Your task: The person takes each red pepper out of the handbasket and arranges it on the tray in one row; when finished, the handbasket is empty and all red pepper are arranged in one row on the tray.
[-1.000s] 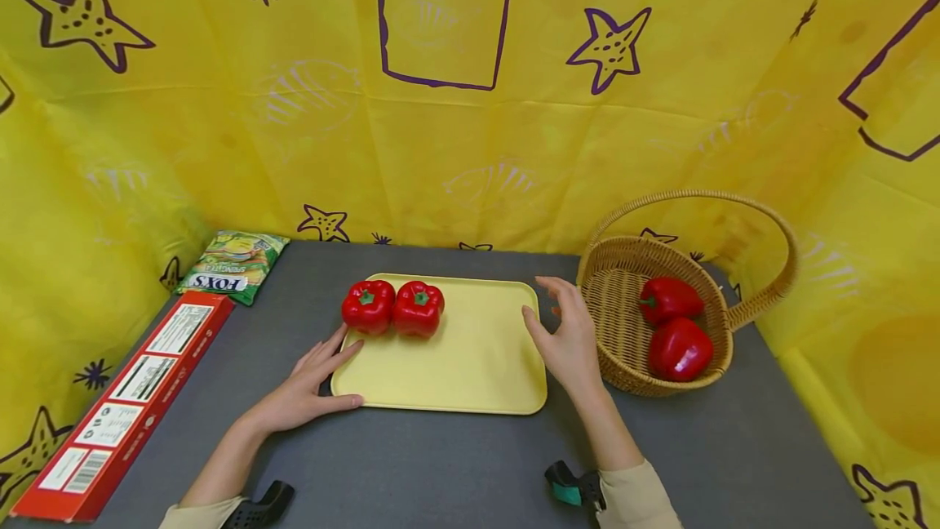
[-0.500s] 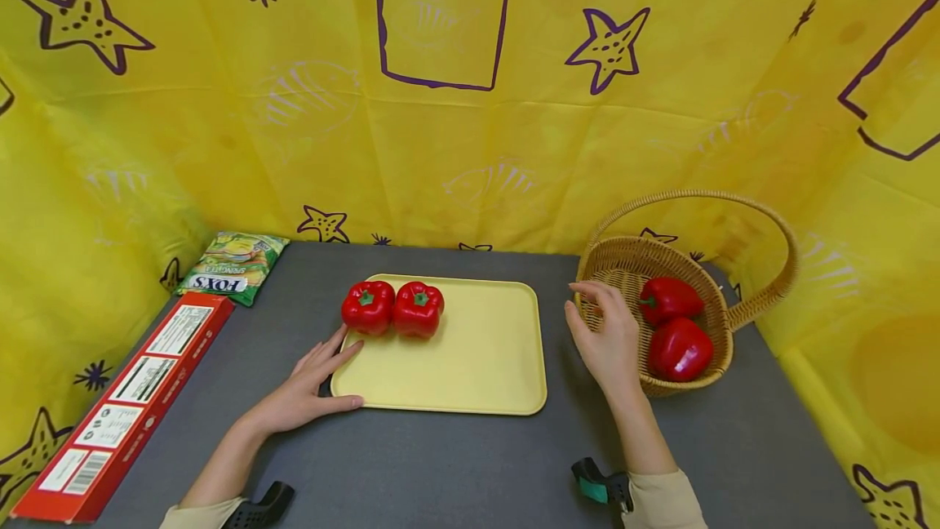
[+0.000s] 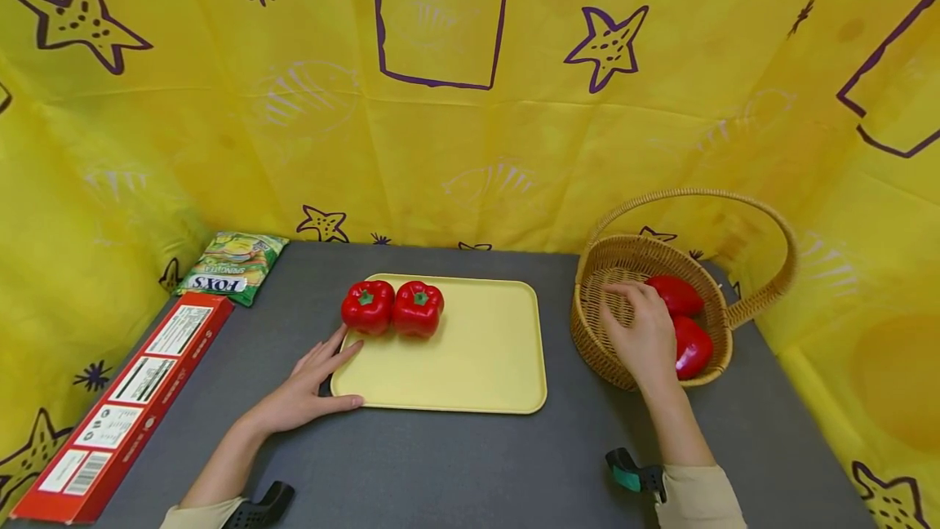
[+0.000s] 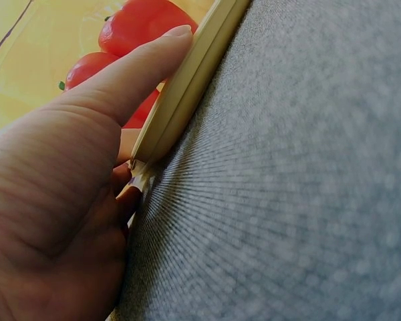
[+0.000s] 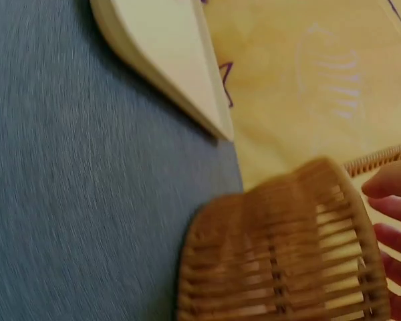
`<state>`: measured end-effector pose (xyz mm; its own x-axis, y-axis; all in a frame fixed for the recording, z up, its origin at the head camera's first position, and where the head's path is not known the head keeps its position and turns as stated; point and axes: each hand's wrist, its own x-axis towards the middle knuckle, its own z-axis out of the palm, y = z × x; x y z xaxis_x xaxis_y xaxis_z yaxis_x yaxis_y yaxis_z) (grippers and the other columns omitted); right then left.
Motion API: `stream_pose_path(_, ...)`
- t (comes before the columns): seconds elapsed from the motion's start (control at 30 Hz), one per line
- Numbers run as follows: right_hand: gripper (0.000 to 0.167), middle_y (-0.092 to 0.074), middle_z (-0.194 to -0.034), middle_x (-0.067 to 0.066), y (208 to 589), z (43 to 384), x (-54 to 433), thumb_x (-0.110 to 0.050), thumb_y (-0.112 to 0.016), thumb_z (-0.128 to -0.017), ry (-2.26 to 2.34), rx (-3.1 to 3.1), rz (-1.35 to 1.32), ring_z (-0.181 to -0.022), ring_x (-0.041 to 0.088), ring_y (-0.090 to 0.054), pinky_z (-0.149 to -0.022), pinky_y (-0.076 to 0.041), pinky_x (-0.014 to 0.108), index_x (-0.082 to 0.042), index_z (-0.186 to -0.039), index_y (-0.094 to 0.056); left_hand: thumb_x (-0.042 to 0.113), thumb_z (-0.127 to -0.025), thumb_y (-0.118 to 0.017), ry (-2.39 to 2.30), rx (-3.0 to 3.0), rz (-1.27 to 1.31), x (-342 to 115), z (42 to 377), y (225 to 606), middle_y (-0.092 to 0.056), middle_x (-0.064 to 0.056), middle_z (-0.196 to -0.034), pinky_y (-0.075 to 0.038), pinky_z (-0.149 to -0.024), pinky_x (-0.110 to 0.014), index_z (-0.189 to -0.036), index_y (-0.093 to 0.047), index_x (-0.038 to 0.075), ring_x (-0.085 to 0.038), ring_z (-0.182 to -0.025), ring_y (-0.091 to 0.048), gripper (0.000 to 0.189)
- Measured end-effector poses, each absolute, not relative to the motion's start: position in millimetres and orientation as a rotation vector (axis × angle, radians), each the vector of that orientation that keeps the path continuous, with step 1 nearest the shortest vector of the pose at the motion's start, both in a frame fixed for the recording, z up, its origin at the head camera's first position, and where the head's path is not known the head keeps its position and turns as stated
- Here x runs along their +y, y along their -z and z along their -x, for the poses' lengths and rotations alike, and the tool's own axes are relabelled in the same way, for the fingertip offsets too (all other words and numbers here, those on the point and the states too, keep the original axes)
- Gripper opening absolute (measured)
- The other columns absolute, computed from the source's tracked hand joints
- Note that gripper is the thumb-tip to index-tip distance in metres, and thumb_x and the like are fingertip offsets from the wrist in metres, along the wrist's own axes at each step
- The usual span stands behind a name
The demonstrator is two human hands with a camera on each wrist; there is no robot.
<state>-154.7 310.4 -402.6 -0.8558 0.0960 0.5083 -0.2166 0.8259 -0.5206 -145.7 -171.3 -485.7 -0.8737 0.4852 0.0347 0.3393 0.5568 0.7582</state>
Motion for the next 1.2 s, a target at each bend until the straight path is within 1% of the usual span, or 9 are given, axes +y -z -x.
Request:
stream_pose_path(0.1,0.026,-0.058,-0.118,0.024,398,155,320,-0.01,-0.07,-0.086,-0.735,-2.573,-0.112,-0.1,0.041,-0.054,-0.077,-0.041,0.053,-0.003,-0.111,-0.07,0.043,-0.083,-0.076,-1.214,2.613,-0.698,-172,146,486,-0.006,-0.015,-0.162,0.0,-0.111,-0.062,-0.151,-0.036,0.008,-0.039,-0.146,-0.006,0.087)
stream_pose_path(0.2,0.029,-0.054,-0.122,0.029,391,156,329,-0.01,-0.07,-0.086,-0.679,-2.675,-0.131,-0.104,0.046,-0.05,-0.08,-0.041,0.061,-0.002,-0.114,-0.067,0.043,-0.083,-0.076,-1.219,2.612,-0.699,-171,146,485,-0.006,-0.015,-0.162,-0.001,-0.111,-0.062,-0.151,-0.036,0.007,-0.039,-0.146,-0.006,0.087)
stream_pose_path(0.27,0.031,-0.053,-0.122,0.03,386,157,335,-0.012,-0.07,-0.087,-0.637,-2.741,-0.142,-0.106,0.049,-0.049,-0.082,-0.04,0.064,-0.001,-0.116,-0.066,0.043,-0.083,-0.076,-1.222,2.61,-0.698,-171,146,484,-0.006,-0.015,-0.162,0.0,-0.111,-0.062,-0.151,-0.036,0.007,-0.039,-0.146,-0.006,0.087)
stream_pose_path(0.47,0.034,-0.056,-0.118,0.029,372,166,349,-0.018,-0.071,-0.088,-0.528,-2.905,-0.188,-0.104,0.049,-0.051,-0.079,-0.043,0.062,-0.001,-0.117,-0.065,0.042,-0.083,-0.076,-1.216,2.613,-0.696,-171,146,485,-0.007,-0.015,-0.162,0.0,-0.111,-0.062,-0.151,-0.036,0.007,-0.039,-0.146,-0.006,0.087)
stream_pose_path(0.6,0.039,-0.055,-0.12,0.033,363,175,358,-0.021,-0.072,-0.088,-0.466,-3.027,-0.257,-0.109,0.051,-0.049,-0.087,-0.04,0.064,0.002,-0.119,-0.064,0.043,-0.083,-0.076,-1.214,2.616,-0.702,-171,146,485,-0.007,-0.015,-0.162,0.0,-0.111,-0.062,-0.151,-0.036,0.007,-0.039,-0.146,-0.006,0.087)
stream_pose_path(0.73,0.043,-0.055,-0.12,0.035,355,184,366,-0.023,-0.073,-0.087,-0.408,-3.111,-0.316,-0.111,0.053,-0.048,-0.089,-0.039,0.066,0.005,-0.118,-0.063,0.042,-0.082,-0.076,-1.216,2.616,-0.706,-172,146,485,-0.007,-0.015,-0.162,0.0,-0.111,-0.062,-0.151,-0.036,0.007,-0.039,-0.146,-0.007,0.087)
stream_pose_path(0.9,0.046,-0.053,-0.12,0.037,351,194,376,-0.023,-0.073,-0.085,-0.343,-3.179,-0.313,-0.108,0.056,-0.048,-0.084,-0.041,0.067,0.006,-0.118,-0.061,0.042,-0.082,-0.076,-1.219,2.614,-0.703,-172,146,484,-0.007,-0.015,-0.162,0.0,-0.111,-0.062,-0.151,-0.036,0.007,-0.04,-0.146,-0.006,0.087)
stream_pose_path(1.03,0.048,-0.049,-0.121,0.038,351,198,383,-0.023,-0.074,-0.084,-0.312,-3.224,-0.253,-0.106,0.059,-0.047,-0.077,-0.043,0.069,0.005,-0.12,-0.06,0.041,-0.082,-0.077,-1.22,2.616,-0.711,-172,146,484,-0.007,-0.016,-0.162,0.0,-0.111,-0.062,-0.151,-0.036,0.006,-0.04,-0.146,-0.007,0.087)
stream_pose_path(1.2,0.054,-0.044,-0.125,0.04,353,201,390,-0.022,-0.075,-0.082,-0.278,-3.27,-0.238,-0.11,0.061,-0.043,-0.077,-0.042,0.071,0.007,-0.123,-0.056,0.041,-0.082,-0.077,-1.222,2.62,-0.716,-172,146,484,-0.007,-0.016,-0.162,0.0,-0.111,-0.062,-0.151,-0.036,0.006,-0.04,-0.146,-0.007,0.087)
